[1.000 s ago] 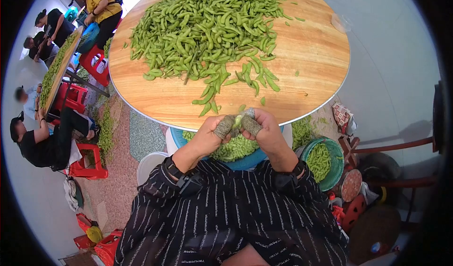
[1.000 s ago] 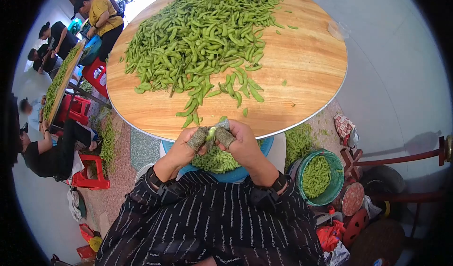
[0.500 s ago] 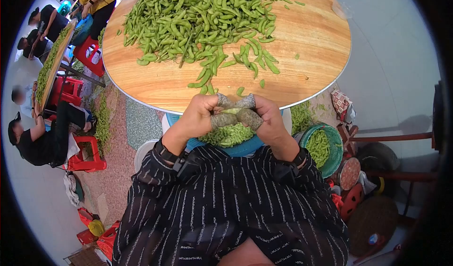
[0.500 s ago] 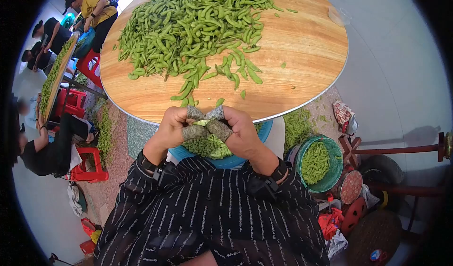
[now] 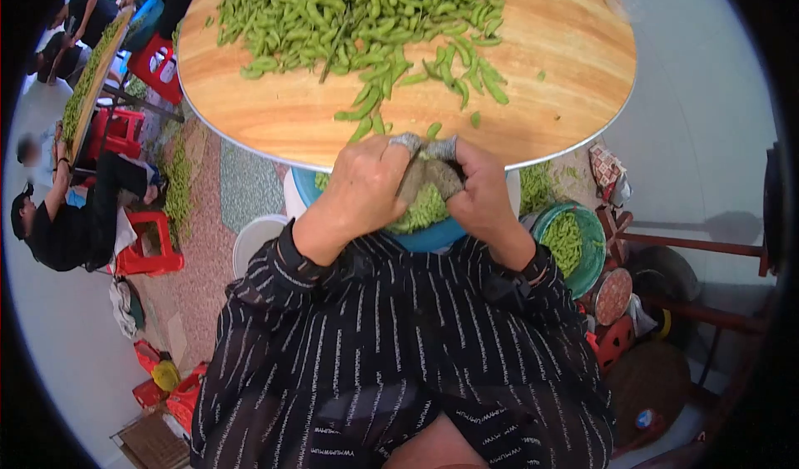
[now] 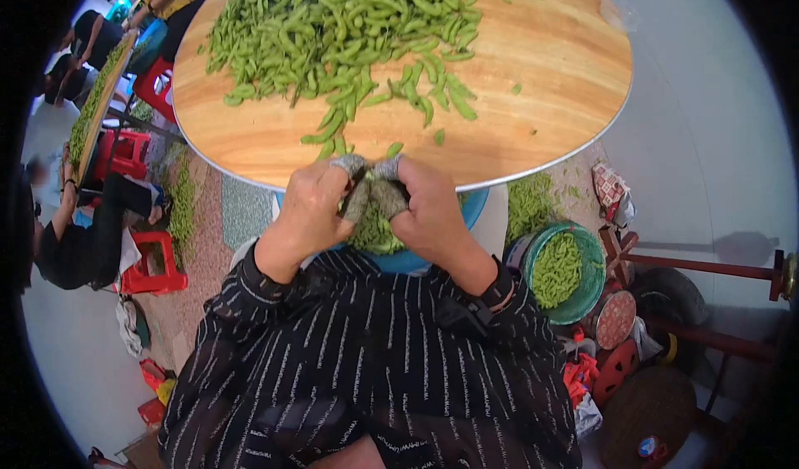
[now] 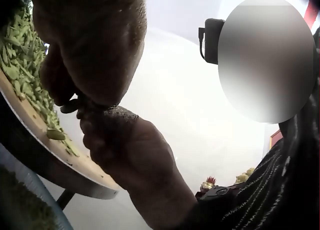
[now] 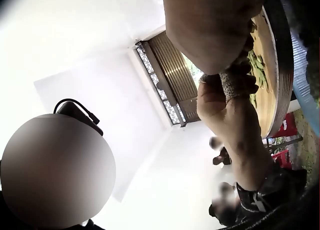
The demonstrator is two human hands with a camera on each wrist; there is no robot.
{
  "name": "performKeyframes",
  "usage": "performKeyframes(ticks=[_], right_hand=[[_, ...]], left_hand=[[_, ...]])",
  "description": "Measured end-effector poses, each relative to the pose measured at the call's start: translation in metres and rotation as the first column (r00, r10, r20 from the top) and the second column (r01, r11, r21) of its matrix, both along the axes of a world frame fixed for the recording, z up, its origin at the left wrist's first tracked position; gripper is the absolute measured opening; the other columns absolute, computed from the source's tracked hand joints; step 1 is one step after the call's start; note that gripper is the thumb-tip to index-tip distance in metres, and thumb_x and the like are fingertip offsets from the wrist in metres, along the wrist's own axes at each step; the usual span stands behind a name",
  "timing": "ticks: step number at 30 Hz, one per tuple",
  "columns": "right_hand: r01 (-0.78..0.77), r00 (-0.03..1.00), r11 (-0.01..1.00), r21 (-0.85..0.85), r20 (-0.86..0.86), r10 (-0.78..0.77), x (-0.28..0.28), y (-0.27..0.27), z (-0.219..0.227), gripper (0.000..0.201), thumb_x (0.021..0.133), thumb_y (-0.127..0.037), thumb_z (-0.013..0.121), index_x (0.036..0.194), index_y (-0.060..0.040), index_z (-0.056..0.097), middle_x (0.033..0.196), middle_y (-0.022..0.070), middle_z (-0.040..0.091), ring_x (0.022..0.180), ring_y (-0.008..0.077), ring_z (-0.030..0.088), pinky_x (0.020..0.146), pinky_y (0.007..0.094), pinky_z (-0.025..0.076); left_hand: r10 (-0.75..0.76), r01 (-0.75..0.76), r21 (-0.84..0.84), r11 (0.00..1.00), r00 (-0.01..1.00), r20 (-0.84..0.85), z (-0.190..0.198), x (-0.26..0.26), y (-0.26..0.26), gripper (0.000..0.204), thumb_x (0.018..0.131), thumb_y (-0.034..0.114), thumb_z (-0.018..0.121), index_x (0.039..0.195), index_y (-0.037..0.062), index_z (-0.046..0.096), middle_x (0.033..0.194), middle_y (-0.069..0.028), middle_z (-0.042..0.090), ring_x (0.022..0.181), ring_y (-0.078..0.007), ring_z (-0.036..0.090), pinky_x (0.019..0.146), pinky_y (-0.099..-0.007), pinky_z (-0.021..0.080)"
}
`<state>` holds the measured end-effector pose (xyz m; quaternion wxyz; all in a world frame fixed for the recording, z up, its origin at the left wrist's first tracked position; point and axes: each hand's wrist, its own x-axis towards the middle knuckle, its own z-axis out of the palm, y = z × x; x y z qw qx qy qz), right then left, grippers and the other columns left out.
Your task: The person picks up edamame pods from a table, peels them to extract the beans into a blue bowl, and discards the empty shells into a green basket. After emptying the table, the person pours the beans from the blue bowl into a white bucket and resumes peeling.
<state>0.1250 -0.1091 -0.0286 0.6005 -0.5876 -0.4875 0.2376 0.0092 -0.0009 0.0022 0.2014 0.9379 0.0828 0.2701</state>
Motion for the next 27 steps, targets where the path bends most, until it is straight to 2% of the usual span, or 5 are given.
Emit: performKeyframes(ticks=[6, 9, 12, 17, 27], right_hand=[[-0.043, 0.955, 0.989, -0.145, -0.297, -0.002, -0.002, -0.005, 0.01, 0.014, 0.074, 0.0, 0.051, 0.088, 0.002, 0.054, 0.075, 0.0043, 0.058, 0.068, 0.013, 0.053, 0.064, 0.0239, 0.042], [-0.064, 0.891, 0.988, -0.141, -0.454, -0.007, 0.0, -0.004, 0.011, 0.008, 0.08, -0.007, 0.052, 0.084, -0.0005, 0.054, 0.069, 0.0008, 0.056, 0.059, 0.0079, 0.049, 0.054, 0.0195, 0.039], [-0.124, 0.789, 0.976, -0.179, -0.615, -0.013, 0.006, -0.011, 0.009, 0.011, 0.08, -0.013, 0.054, 0.084, -0.0032, 0.055, 0.067, 0.0, 0.055, 0.054, 0.0052, 0.047, 0.047, 0.0161, 0.034], [-0.211, 0.725, 0.964, -0.163, -0.687, 0.043, 0.008, -0.014, 0.002, 0.016, 0.078, -0.019, 0.057, 0.085, -0.0042, 0.055, 0.066, 0.0, 0.055, 0.052, 0.005, 0.046, 0.043, 0.0146, 0.03], [-0.247, 0.701, 0.965, -0.093, -0.704, 0.112, -0.005, -0.012, 0.017, 0.008, 0.08, -0.009, 0.052, 0.085, -0.0034, 0.055, 0.067, -0.0007, 0.054, 0.053, 0.0036, 0.046, 0.044, 0.0159, 0.034]], left_hand=[[0.006, -0.003, -0.187, 0.982, 1.0, 0.014, -0.015, -0.007, 0.007, 0.021, 0.065, -0.003, 0.057, 0.085, -0.0017, 0.055, 0.066, -0.0118, 0.055, 0.056, -0.0183, 0.056, 0.052, -0.0251, 0.043], [0.04, 0.003, -0.562, 0.827, 0.997, 0.065, -0.017, -0.012, 0.007, 0.011, 0.071, 0.0, 0.057, 0.082, -0.0004, 0.054, 0.062, -0.0006, 0.052, 0.055, -0.0066, 0.049, 0.05, -0.0202, 0.04], [0.03, -0.019, -0.524, 0.852, 0.999, 0.012, -0.013, -0.028, 0.009, 0.009, 0.072, 0.0, 0.056, 0.08, 0.0006, 0.053, 0.061, 0.0012, 0.05, 0.054, -0.006, 0.048, 0.05, -0.0192, 0.039], [-0.028, -0.014, -0.447, 0.894, 0.996, -0.086, -0.011, -0.037, 0.001, 0.021, 0.073, 0.009, 0.057, 0.092, 0.0018, 0.053, 0.072, -0.0161, 0.057, 0.068, -0.0297, 0.058, 0.059, -0.0311, 0.044], [-0.099, 0.078, -0.628, 0.774, 0.995, 0.001, -0.021, -0.021, -0.003, 0.017, 0.074, 0.008, 0.051, 0.088, -0.0001, 0.048, 0.076, -0.0206, 0.055, 0.076, -0.0377, 0.053, 0.061, -0.0374, 0.042]])
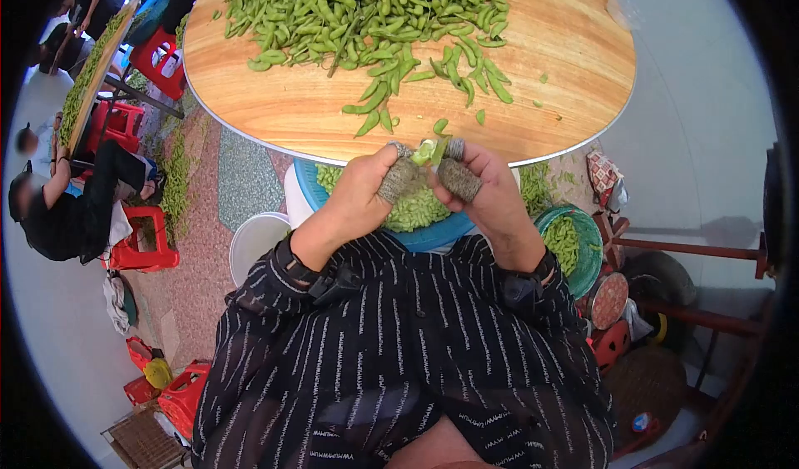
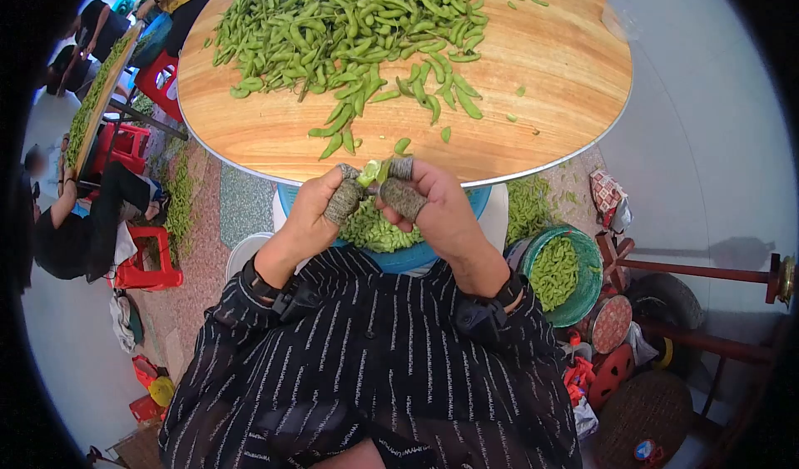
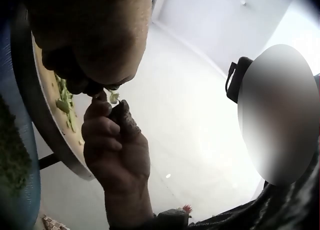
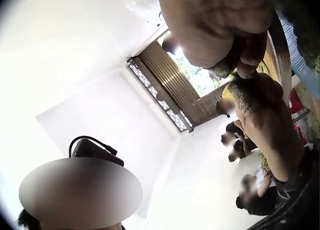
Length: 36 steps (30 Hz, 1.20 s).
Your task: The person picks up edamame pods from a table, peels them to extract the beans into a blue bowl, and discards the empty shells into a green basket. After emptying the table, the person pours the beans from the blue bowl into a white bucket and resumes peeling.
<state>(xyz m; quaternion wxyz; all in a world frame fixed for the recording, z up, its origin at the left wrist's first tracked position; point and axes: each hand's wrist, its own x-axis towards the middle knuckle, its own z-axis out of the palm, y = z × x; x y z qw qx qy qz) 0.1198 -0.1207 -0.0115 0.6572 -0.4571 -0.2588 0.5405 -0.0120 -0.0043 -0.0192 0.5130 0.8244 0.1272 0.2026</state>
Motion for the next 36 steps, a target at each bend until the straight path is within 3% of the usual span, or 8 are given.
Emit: performKeyframes(ticks=[14, 21, 23, 25, 29, 33, 35, 36], right_hand=[[0.021, 0.999, 0.999, 0.027, 0.028, -0.022, -0.004, -0.004, -0.008, 0.011, 0.08, -0.007, 0.05, 0.09, -0.0032, 0.054, 0.069, -0.001, 0.053, 0.056, 0.0039, 0.045, 0.048, 0.0163, 0.035], [0.068, 0.978, 0.992, 0.102, 0.191, -0.087, -0.004, 0.004, -0.019, 0.008, 0.08, -0.007, 0.052, 0.086, -0.0028, 0.054, 0.067, -0.0026, 0.05, 0.055, 0.0035, 0.042, 0.048, 0.0176, 0.033], [0.095, 0.995, 0.992, 0.088, 0.003, -0.095, -0.004, 0.006, -0.02, 0.007, 0.079, -0.008, 0.052, 0.083, -0.0024, 0.054, 0.064, -0.0034, 0.049, 0.055, 0.0037, 0.042, 0.049, 0.0182, 0.033], [0.103, 0.992, 0.993, 0.061, 0.065, -0.107, -0.005, 0.003, -0.007, 0.007, 0.079, -0.007, 0.052, 0.083, -0.0022, 0.053, 0.065, -0.0034, 0.049, 0.056, 0.0037, 0.042, 0.049, 0.0184, 0.033], [0.091, 0.974, 0.99, 0.108, 0.197, -0.111, -0.005, 0.003, -0.017, 0.009, 0.079, -0.005, 0.051, 0.087, -0.0016, 0.054, 0.069, -0.0027, 0.051, 0.058, 0.004, 0.042, 0.052, 0.0182, 0.034], [0.098, 0.955, 0.986, 0.134, 0.266, -0.131, -0.013, 0.0, -0.011, 0.011, 0.079, -0.003, 0.051, 0.09, -0.0006, 0.054, 0.075, -0.0013, 0.054, 0.063, 0.0047, 0.046, 0.057, 0.0187, 0.038], [0.091, 0.949, 0.974, 0.208, 0.28, -0.149, -0.016, 0.001, -0.009, 0.012, 0.079, -0.001, 0.051, 0.091, 0.0003, 0.053, 0.079, -0.0001, 0.055, 0.07, 0.0061, 0.049, 0.064, 0.0202, 0.04], [0.088, 0.949, 0.974, 0.207, 0.28, -0.145, -0.016, 0.001, -0.01, 0.012, 0.079, -0.001, 0.051, 0.091, 0.0003, 0.053, 0.079, -0.0001, 0.055, 0.07, 0.0061, 0.049, 0.064, 0.0202, 0.04]], left_hand=[[0.052, -0.029, 0.291, 0.956, 0.996, -0.07, 0.001, 0.002, -0.008, 0.015, 0.07, 0.006, 0.052, 0.083, -0.0005, 0.047, 0.071, -0.0203, 0.053, 0.07, -0.0382, 0.053, 0.057, -0.039, 0.042], [-0.003, 0.001, 0.06, 0.998, 1.0, 0.024, -0.01, 0.01, -0.008, 0.02, 0.071, 0.005, 0.053, 0.09, 0.0003, 0.048, 0.071, -0.0183, 0.054, 0.07, -0.0367, 0.054, 0.057, -0.0396, 0.042], [0.025, -0.024, 0.084, 0.996, 1.0, -0.002, -0.007, 0.009, -0.011, 0.02, 0.071, 0.005, 0.054, 0.09, 0.0005, 0.048, 0.071, -0.018, 0.054, 0.069, -0.0363, 0.054, 0.057, -0.0399, 0.042], [0.184, -0.077, 0.522, 0.849, 0.97, -0.157, 0.004, 0.007, -0.017, 0.022, 0.068, 0.004, 0.056, 0.088, 0.0013, 0.047, 0.07, -0.0171, 0.053, 0.066, -0.0357, 0.054, 0.055, -0.0403, 0.041], [0.124, -0.112, 0.662, 0.741, 0.992, 0.029, -0.003, 0.004, -0.012, 0.024, 0.062, 0.003, 0.058, 0.084, 0.0021, 0.048, 0.069, -0.0149, 0.053, 0.064, -0.0323, 0.054, 0.05, -0.0377, 0.041], [0.066, -0.181, 0.555, 0.812, 0.973, 0.219, -0.012, 0.006, -0.011, 0.021, 0.065, 0.003, 0.057, 0.084, 0.0016, 0.049, 0.071, -0.0147, 0.054, 0.062, -0.0301, 0.054, 0.049, -0.0343, 0.042], [0.096, -0.131, 0.16, 0.978, 0.974, 0.207, -0.005, 0.005, -0.017, 0.015, 0.072, 0.005, 0.056, 0.084, 0.0006, 0.049, 0.069, -0.0112, 0.056, 0.059, -0.0217, 0.055, 0.052, -0.0299, 0.043], [0.1, -0.134, 0.159, 0.978, 0.973, 0.207, -0.009, 0.003, -0.017, 0.015, 0.072, 0.005, 0.056, 0.084, 0.0006, 0.049, 0.069, -0.0112, 0.056, 0.059, -0.0217, 0.055, 0.052, -0.0299, 0.043]])
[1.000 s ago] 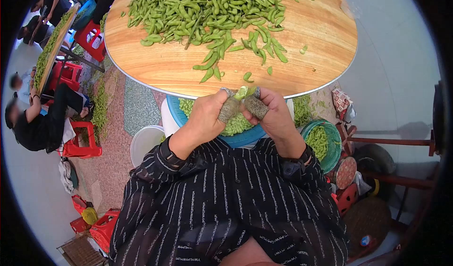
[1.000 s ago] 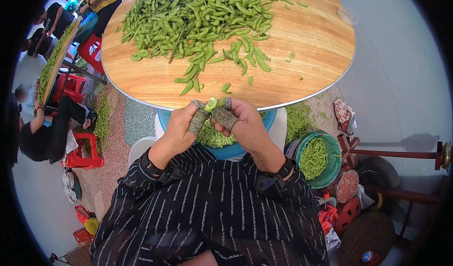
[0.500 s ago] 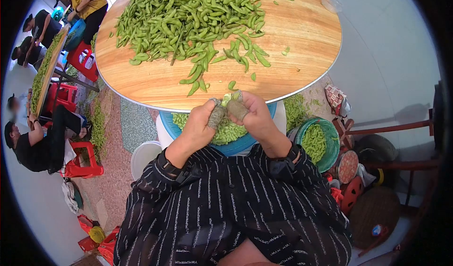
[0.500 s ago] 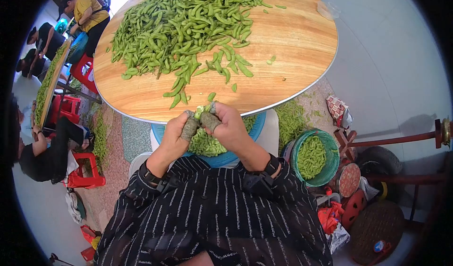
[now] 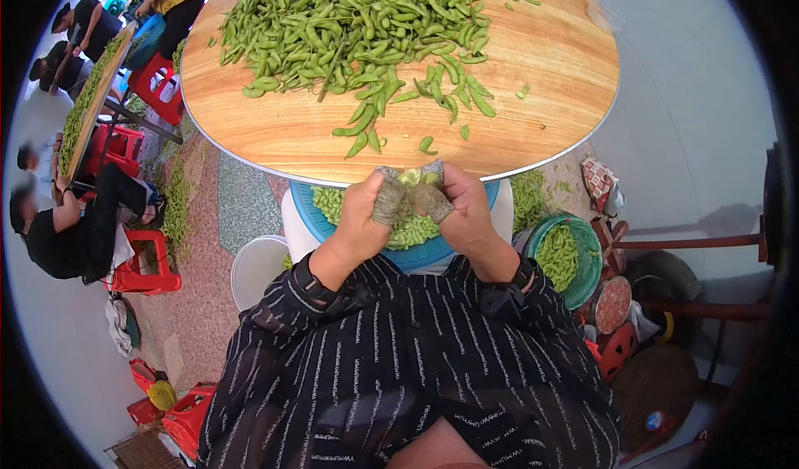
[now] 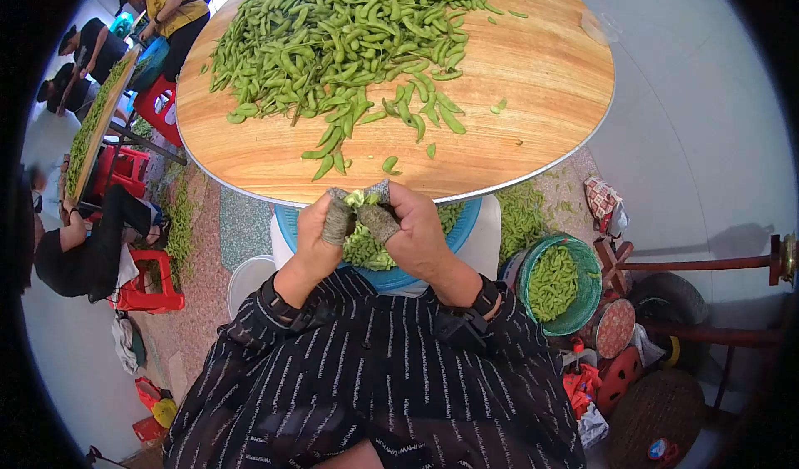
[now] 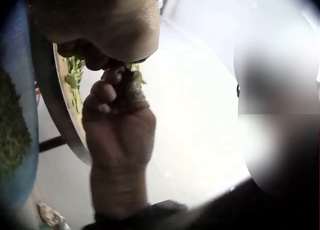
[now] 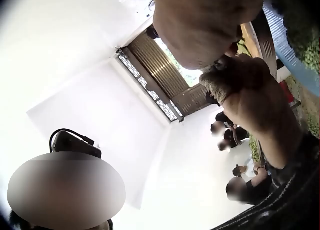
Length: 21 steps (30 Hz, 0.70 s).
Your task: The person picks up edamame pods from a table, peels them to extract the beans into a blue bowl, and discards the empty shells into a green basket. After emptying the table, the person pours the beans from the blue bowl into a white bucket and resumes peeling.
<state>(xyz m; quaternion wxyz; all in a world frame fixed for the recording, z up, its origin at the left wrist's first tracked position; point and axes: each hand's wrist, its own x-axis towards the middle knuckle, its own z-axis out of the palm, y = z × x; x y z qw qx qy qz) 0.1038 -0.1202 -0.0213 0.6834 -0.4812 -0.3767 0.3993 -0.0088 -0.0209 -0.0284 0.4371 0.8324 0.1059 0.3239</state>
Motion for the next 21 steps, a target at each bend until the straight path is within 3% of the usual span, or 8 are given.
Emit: performKeyframes(ticks=[2, 9, 11, 12, 14, 15, 17, 21], right_hand=[[-0.01, 0.992, 1.0, 0.002, 0.122, 0.009, 0.002, -0.001, -0.001, 0.013, 0.078, 0.001, 0.051, 0.091, 0.0006, 0.053, 0.081, 0.0009, 0.056, 0.074, 0.0068, 0.049, 0.067, 0.0212, 0.041], [-0.02, 0.973, 0.998, -0.063, 0.228, 0.034, 0.005, 0.001, -0.009, 0.017, 0.073, 0.0, 0.054, 0.09, 0.0014, 0.053, 0.077, 0.0061, 0.057, 0.07, 0.0137, 0.053, 0.063, 0.0247, 0.042], [0.003, 0.767, 0.999, -0.048, 0.641, 0.028, 0.008, 0.0, -0.001, 0.017, 0.067, 0.0, 0.055, 0.084, 0.0009, 0.05, 0.071, 0.0129, 0.053, 0.065, 0.028, 0.053, 0.059, 0.0326, 0.042], [-0.002, 0.768, 0.999, -0.05, 0.64, 0.034, 0.008, 0.002, -0.002, 0.017, 0.067, 0.0, 0.055, 0.084, 0.0009, 0.05, 0.071, 0.0129, 0.053, 0.065, 0.028, 0.053, 0.059, 0.0326, 0.042], [-0.025, 0.572, 1.0, 0.014, 0.82, 0.003, 0.009, 0.004, -0.005, 0.018, 0.062, -0.001, 0.054, 0.077, -0.0002, 0.046, 0.069, 0.0167, 0.048, 0.064, 0.0371, 0.048, 0.056, 0.0403, 0.039], [-0.028, 0.574, 1.0, 0.011, 0.819, 0.008, 0.008, 0.004, -0.007, 0.018, 0.062, -0.001, 0.054, 0.077, -0.0002, 0.046, 0.069, 0.0167, 0.048, 0.064, 0.0371, 0.048, 0.056, 0.0403, 0.039], [-0.039, 0.525, 0.999, 0.001, 0.851, 0.019, 0.006, 0.005, -0.011, 0.018, 0.06, 0.0, 0.053, 0.074, -0.0005, 0.043, 0.071, 0.0153, 0.047, 0.064, 0.0362, 0.049, 0.055, 0.0427, 0.038], [-0.003, 0.498, 0.998, 0.055, 0.866, -0.046, 0.001, 0.006, -0.014, 0.016, 0.061, 0.0, 0.056, 0.074, -0.0009, 0.048, 0.066, 0.0143, 0.046, 0.062, 0.0345, 0.048, 0.052, 0.037, 0.037]], left_hand=[[-0.131, 0.128, -0.564, 0.816, 0.991, 0.035, -0.011, -0.003, 0.003, 0.013, 0.077, 0.007, 0.054, 0.086, -0.0011, 0.049, 0.07, -0.0072, 0.056, 0.061, -0.0117, 0.053, 0.054, -0.0252, 0.042], [-0.107, 0.038, -0.383, 0.923, 0.981, -0.162, 0.001, -0.011, 0.005, 0.014, 0.08, 0.006, 0.051, 0.092, -0.0005, 0.048, 0.078, -0.0011, 0.053, 0.065, -0.0057, 0.048, 0.058, -0.0192, 0.04], [-0.105, 0.042, -0.546, 0.837, 0.991, -0.085, 0.0, -0.011, 0.002, 0.011, 0.079, 0.002, 0.049, 0.09, -0.0021, 0.048, 0.069, -0.0023, 0.053, 0.062, -0.0067, 0.049, 0.053, -0.0206, 0.04], [-0.1, 0.036, -0.548, 0.836, 0.991, -0.087, 0.001, -0.012, 0.002, 0.011, 0.079, 0.002, 0.049, 0.09, -0.0021, 0.048, 0.069, -0.0023, 0.053, 0.062, -0.0067, 0.049, 0.053, -0.0206, 0.04], [-0.168, -0.016, -0.707, 0.707, 0.967, -0.19, 0.004, -0.014, 0.003, 0.011, 0.079, 0.0, 0.045, 0.089, -0.0008, 0.049, 0.067, -0.0011, 0.051, 0.057, -0.0058, 0.046, 0.049, -0.0193, 0.036], [-0.166, -0.02, -0.709, 0.705, 0.967, -0.192, 0.001, -0.015, 0.003, 0.011, 0.079, 0.0, 0.045, 0.089, -0.0008, 0.049, 0.067, -0.0011, 0.051, 0.057, -0.0058, 0.046, 0.049, -0.0193, 0.036], [-0.161, -0.064, -0.866, 0.496, 0.973, -0.164, -0.008, -0.015, 0.004, 0.014, 0.079, -0.001, 0.042, 0.09, 0.0003, 0.049, 0.065, -0.0001, 0.049, 0.054, -0.0051, 0.043, 0.047, -0.0182, 0.033], [-0.217, -0.003, -0.939, 0.344, 0.973, -0.082, -0.024, -0.018, 0.01, 0.018, 0.077, -0.004, 0.04, 0.092, 0.0003, 0.049, 0.066, -0.0005, 0.05, 0.056, -0.0058, 0.045, 0.05, -0.0187, 0.035]])
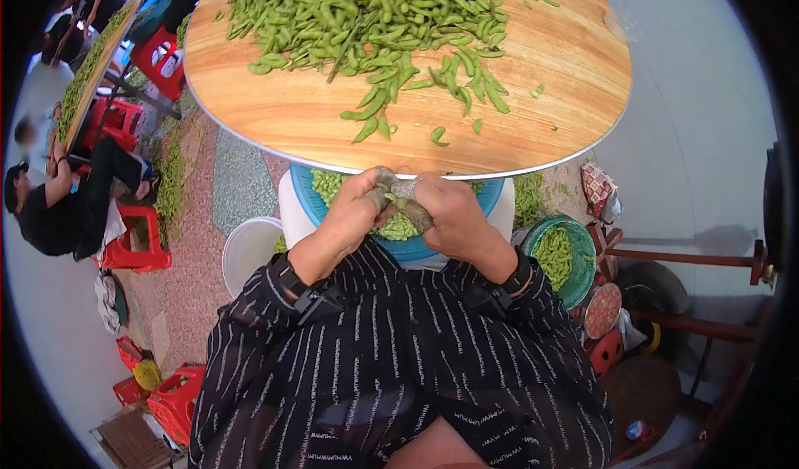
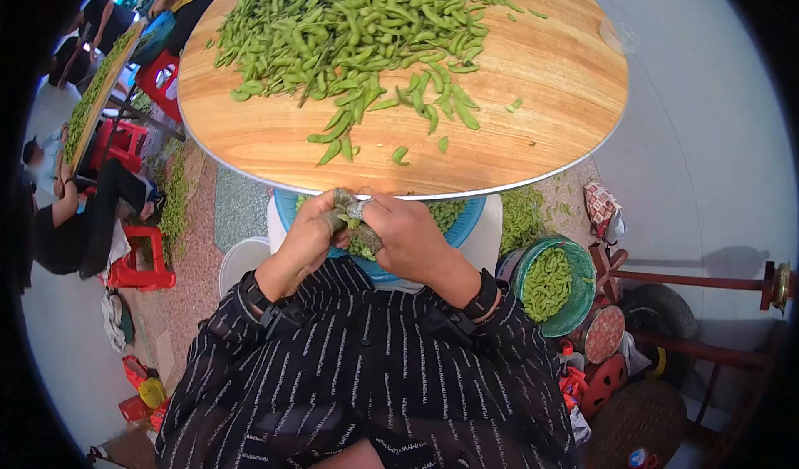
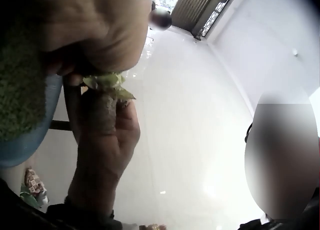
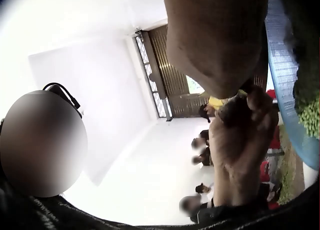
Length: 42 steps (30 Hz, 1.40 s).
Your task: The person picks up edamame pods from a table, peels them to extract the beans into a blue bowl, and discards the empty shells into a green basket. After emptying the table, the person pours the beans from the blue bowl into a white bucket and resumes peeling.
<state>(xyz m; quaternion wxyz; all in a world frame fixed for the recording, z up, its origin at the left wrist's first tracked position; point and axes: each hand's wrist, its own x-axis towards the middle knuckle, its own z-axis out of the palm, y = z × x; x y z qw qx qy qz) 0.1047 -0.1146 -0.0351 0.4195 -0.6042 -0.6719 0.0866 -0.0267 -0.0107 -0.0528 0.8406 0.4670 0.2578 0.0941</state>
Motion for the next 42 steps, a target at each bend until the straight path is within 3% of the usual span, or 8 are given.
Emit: performKeyframes(ticks=[4, 7, 10, 14, 18, 23, 34, 42], right_hand=[[0.042, 0.995, 0.982, -0.186, -0.08, -0.058, 0.024, -0.031, 0.008, 0.015, 0.065, -0.002, 0.054, 0.077, 0.0001, 0.046, 0.071, 0.0168, 0.049, 0.066, 0.0359, 0.05, 0.056, 0.0422, 0.04], [0.179, 0.953, 0.838, -0.516, -0.123, -0.279, 0.057, -0.087, 0.03, 0.02, 0.069, -0.007, 0.057, 0.087, -0.0004, 0.05, 0.078, 0.02, 0.054, 0.074, 0.0376, 0.052, 0.062, 0.0415, 0.042], [0.648, 0.756, 0.468, -0.601, 0.431, -0.493, 0.103, -0.154, 0.009, 0.027, 0.067, -0.006, 0.057, 0.092, 0.0004, 0.05, 0.081, 0.0234, 0.055, 0.079, 0.0401, 0.052, 0.067, 0.0443, 0.041], [0.683, 0.723, 0.628, -0.373, 0.222, -0.654, 0.128, -0.169, 0.019, 0.012, 0.069, -0.006, 0.057, 0.078, 0.0015, 0.054, 0.072, 0.02, 0.053, 0.07, 0.0371, 0.051, 0.063, 0.0394, 0.041], [0.561, 0.821, 0.828, -0.02, 0.148, -0.552, 0.134, -0.095, 0.035, 0.012, 0.071, -0.006, 0.055, 0.081, -0.0005, 0.055, 0.071, 0.0177, 0.049, 0.067, 0.0343, 0.049, 0.059, 0.0376, 0.039], [0.561, 0.801, 0.827, -0.033, 0.276, -0.532, 0.167, -0.023, 0.024, 0.014, 0.073, -0.007, 0.051, 0.085, -0.0017, 0.055, 0.075, 0.0184, 0.05, 0.069, 0.037, 0.049, 0.06, 0.0403, 0.04], [0.57, 0.721, 0.814, -0.114, 0.544, -0.429, 0.162, -0.007, 0.013, 0.015, 0.066, 0.002, 0.05, 0.081, 0.0007, 0.051, 0.08, 0.0207, 0.05, 0.075, 0.039, 0.049, 0.064, 0.0433, 0.04], [0.454, 0.846, 0.858, -0.239, 0.418, -0.331, 0.118, -0.032, 0.021, 0.015, 0.069, -0.003, 0.052, 0.084, 0.0007, 0.052, 0.08, 0.0199, 0.051, 0.074, 0.0388, 0.05, 0.065, 0.0428, 0.04]], left_hand=[[-0.018, -0.015, 0.503, 0.864, 0.998, 0.06, -0.014, -0.003, -0.002, 0.027, 0.072, -0.009, 0.044, 0.097, 0.0, 0.05, 0.07, -0.0026, 0.053, 0.063, -0.0078, 0.049, 0.054, -0.0224, 0.04], [-0.146, 0.332, 0.848, 0.413, 0.943, -0.299, -0.021, -0.009, 0.005, 0.027, 0.071, -0.005, 0.051, 0.097, -0.0014, 0.053, 0.079, -0.0111, 0.058, 0.074, -0.0185, 0.056, 0.066, -0.0272, 0.043], [-0.181, 0.34, 0.934, 0.11, 0.931, -0.317, -0.015, -0.007, 0.004, 0.039, 0.063, 0.002, 0.057, 0.102, 0.0043, 0.053, 0.099, -0.0168, 0.055, 0.084, -0.0359, 0.052, 0.071, -0.0369, 0.044], [-0.127, 0.417, 0.909, 0.019, 0.902, -0.412, -0.013, -0.005, 0.003, 0.025, 0.063, 0.003, 0.057, 0.088, 0.0015, 0.055, 0.091, -0.0189, 0.056, 0.081, -0.0366, 0.053, 0.068, -0.0408, 0.044], [-0.148, 0.44, 0.884, 0.158, 0.896, -0.419, -0.008, -0.004, 0.002, 0.015, 0.064, 0.004, 0.057, 0.079, 0.0005, 0.055, 0.075, -0.0186, 0.056, 0.07, -0.0373, 0.053, 0.059, -0.0414, 0.043], [-0.089, 0.151, 0.949, 0.276, 0.987, -0.131, 0.004, -0.011, 0.0, 0.008, 0.068, 0.005, 0.056, 0.074, 0.0, 0.055, 0.064, -0.019, 0.051, 0.062, -0.0366, 0.051, 0.052, -0.0392, 0.041], [0.171, 0.241, 0.825, 0.511, 0.912, -0.372, -0.036, -0.076, 0.015, 0.012, 0.074, 0.005, 0.055, 0.084, 0.0003, 0.056, 0.071, -0.0176, 0.056, 0.066, -0.0317, 0.056, 0.057, -0.0329, 0.043], [-0.424, 0.517, 0.595, 0.616, 0.854, -0.303, -0.063, -0.068, -0.013, 0.014, 0.081, 0.012, 0.05, 0.09, 0.0018, 0.055, 0.083, -0.0143, 0.058, 0.075, -0.0248, 0.056, 0.068, -0.0308, 0.043]])
